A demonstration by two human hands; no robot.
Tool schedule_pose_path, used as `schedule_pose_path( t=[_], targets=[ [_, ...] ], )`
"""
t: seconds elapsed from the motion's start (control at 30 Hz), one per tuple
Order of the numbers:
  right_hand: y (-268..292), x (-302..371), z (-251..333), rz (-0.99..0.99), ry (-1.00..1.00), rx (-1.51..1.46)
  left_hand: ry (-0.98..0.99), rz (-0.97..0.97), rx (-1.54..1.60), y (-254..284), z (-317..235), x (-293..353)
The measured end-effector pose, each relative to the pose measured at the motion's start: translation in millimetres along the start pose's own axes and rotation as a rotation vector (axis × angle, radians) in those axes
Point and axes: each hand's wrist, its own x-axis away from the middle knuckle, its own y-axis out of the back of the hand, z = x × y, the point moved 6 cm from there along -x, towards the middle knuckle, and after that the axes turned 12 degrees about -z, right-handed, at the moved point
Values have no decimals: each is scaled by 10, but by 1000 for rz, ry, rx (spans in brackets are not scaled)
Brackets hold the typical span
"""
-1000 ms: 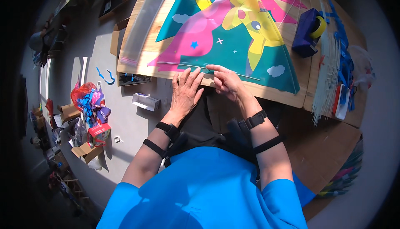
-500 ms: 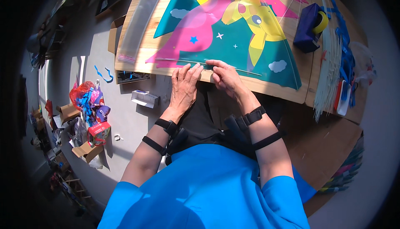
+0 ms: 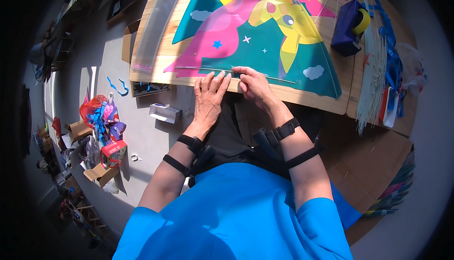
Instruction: Insert rods into the kite fabric and secure them with tape to assemble a kite.
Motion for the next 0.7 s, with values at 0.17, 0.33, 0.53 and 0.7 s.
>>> schedule_pose_path(
  t=[0.17, 0.33, 0.53, 0.7],
  targets=[
    [17, -9, 0, -46, 59, 60, 15, 2, -8, -21, -30, -10],
    [42, -64, 123, -122, 379, 428, 14, 24, -15, -32, -43, -13],
    [21, 134, 422, -478, 745, 586, 15, 9, -19, -33, -52, 0],
    [17, 267, 680, -619, 824, 740, 15, 9, -5, -28, -64, -26]
  ],
)
